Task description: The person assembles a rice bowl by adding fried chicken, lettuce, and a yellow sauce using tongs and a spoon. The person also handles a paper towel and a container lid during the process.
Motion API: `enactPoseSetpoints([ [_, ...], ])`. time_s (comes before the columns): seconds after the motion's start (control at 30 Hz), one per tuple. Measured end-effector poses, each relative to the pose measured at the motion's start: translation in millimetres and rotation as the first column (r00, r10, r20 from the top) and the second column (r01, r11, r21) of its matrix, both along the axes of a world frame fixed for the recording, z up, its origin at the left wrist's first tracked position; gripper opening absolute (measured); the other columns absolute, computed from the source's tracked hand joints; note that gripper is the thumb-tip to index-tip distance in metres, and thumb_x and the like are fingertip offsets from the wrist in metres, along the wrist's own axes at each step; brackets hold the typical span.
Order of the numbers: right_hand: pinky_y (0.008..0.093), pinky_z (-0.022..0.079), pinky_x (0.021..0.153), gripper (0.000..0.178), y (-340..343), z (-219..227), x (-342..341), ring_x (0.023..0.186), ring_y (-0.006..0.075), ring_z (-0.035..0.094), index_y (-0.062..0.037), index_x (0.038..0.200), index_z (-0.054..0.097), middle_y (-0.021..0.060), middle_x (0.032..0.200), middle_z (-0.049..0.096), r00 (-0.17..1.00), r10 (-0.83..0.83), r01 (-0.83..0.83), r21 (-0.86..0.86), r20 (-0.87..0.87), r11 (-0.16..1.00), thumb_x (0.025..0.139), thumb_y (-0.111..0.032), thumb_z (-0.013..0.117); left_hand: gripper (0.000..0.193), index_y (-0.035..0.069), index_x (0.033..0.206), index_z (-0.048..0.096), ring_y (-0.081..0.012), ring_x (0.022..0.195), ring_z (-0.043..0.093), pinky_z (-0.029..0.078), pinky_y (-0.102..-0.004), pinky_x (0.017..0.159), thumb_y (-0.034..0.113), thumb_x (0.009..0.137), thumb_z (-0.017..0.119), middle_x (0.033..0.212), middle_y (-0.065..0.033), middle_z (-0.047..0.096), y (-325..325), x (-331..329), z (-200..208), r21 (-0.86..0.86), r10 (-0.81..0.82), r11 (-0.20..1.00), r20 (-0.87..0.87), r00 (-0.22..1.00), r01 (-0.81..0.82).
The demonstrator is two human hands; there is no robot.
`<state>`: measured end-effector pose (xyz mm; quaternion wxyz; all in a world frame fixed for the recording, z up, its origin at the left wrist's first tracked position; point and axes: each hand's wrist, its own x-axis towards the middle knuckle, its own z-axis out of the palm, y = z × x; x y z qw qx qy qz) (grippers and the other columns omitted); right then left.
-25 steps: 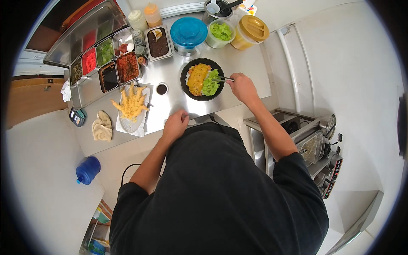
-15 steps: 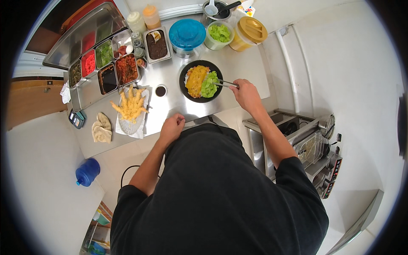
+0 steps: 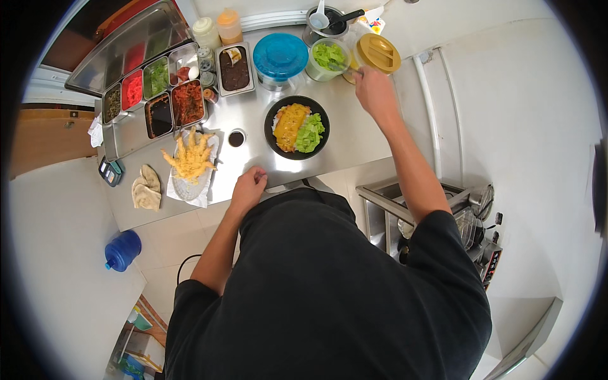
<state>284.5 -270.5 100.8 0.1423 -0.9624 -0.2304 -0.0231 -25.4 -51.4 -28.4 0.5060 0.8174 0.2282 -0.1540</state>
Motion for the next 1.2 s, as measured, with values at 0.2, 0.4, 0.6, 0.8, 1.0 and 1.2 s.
enactPoseSetpoints([
  [0.2,0.0494,0.053,0.075,0.028,21.8,-52.9,54.4,0.081,0.0417,0.067,0.0044,0.095,0.069,0.0251,0.086,0.069,0.994,0.110,-0.112,-0.157,-0.021,0.981,0.093,-0.023,0.063,0.024,0.002,0.106,0.067,-0.0293,0.079,0.069,0.054,-0.0387,0.074,0.020,0.091,0.065,0.084,-0.0151,0.070,8.1,-19.2,-13.7,0.048,-0.011,0.999,-0.045,0.999,0.013],
  [0.4,0.0474,0.054,0.076,0.024,15.9,-34.6,53.2,0.083,0.0399,0.068,-0.0006,0.096,0.072,0.0215,0.089,0.071,0.996,-0.009,0.007,0.024,0.085,1.000,0.093,-0.022,0.062,0.024,0.002,0.105,0.068,-0.0296,0.077,0.069,0.054,-0.0388,0.073,0.020,0.090,0.065,0.083,-0.0153,0.070,17.0,-35.9,-23.3,0.085,0.059,0.995,-0.061,0.996,-0.054],
  [0.6,0.0430,0.055,0.075,0.023,-6.2,21.8,32.1,0.081,0.0363,0.070,0.0005,0.100,0.073,0.0214,0.087,0.072,0.983,-0.168,0.146,0.239,0.073,0.960,0.092,-0.019,0.064,0.024,0.001,0.104,0.067,-0.0299,0.078,0.069,0.054,-0.0391,0.074,0.019,0.090,0.065,0.082,-0.0151,0.070,21.5,-40.3,-27.9,0.074,0.021,0.997,-0.048,0.999,-0.017],
  [0.8,0.0264,0.053,0.066,0.025,-31.6,71.1,0.9,0.072,0.0105,0.067,0.0037,0.108,0.071,0.0088,0.084,0.072,0.969,-0.197,0.245,0.447,-0.151,0.860,0.096,-0.018,0.065,0.024,0.000,0.105,0.067,-0.0306,0.080,0.069,0.054,-0.0394,0.075,0.019,0.090,0.064,0.084,-0.0153,0.070,26.5,-29.1,-31.1,0.065,-0.045,0.997,-0.036,0.998,0.047],
  [1.0,0.0248,0.051,0.066,0.023,-64.6,92.9,-50.3,0.069,0.0100,0.063,0.0037,0.107,0.071,0.0038,0.081,0.069,0.917,-0.081,0.273,0.465,-0.390,0.842,0.096,-0.015,0.064,0.024,0.001,0.106,0.066,-0.0295,0.081,0.069,0.054,-0.0391,0.076,0.019,0.091,0.064,0.085,-0.0149,0.071,31.6,-27.1,-33.0,0.071,-0.096,0.992,-0.079,0.992,0.102],
  [1.2,0.0249,0.050,0.064,0.021,-73.6,32.0,-104.0,0.067,0.0094,0.062,0.0037,0.104,0.071,0.0033,0.079,0.068,0.750,0.014,0.341,0.404,-0.662,0.849,0.096,-0.014,0.065,0.023,0.002,0.105,0.065,-0.0282,0.079,0.069,0.053,-0.0387,0.075,0.020,0.091,0.064,0.084,-0.0142,0.070,32.6,-31.1,-32.9,0.065,-0.132,0.988,-0.086,0.988,0.138],
])
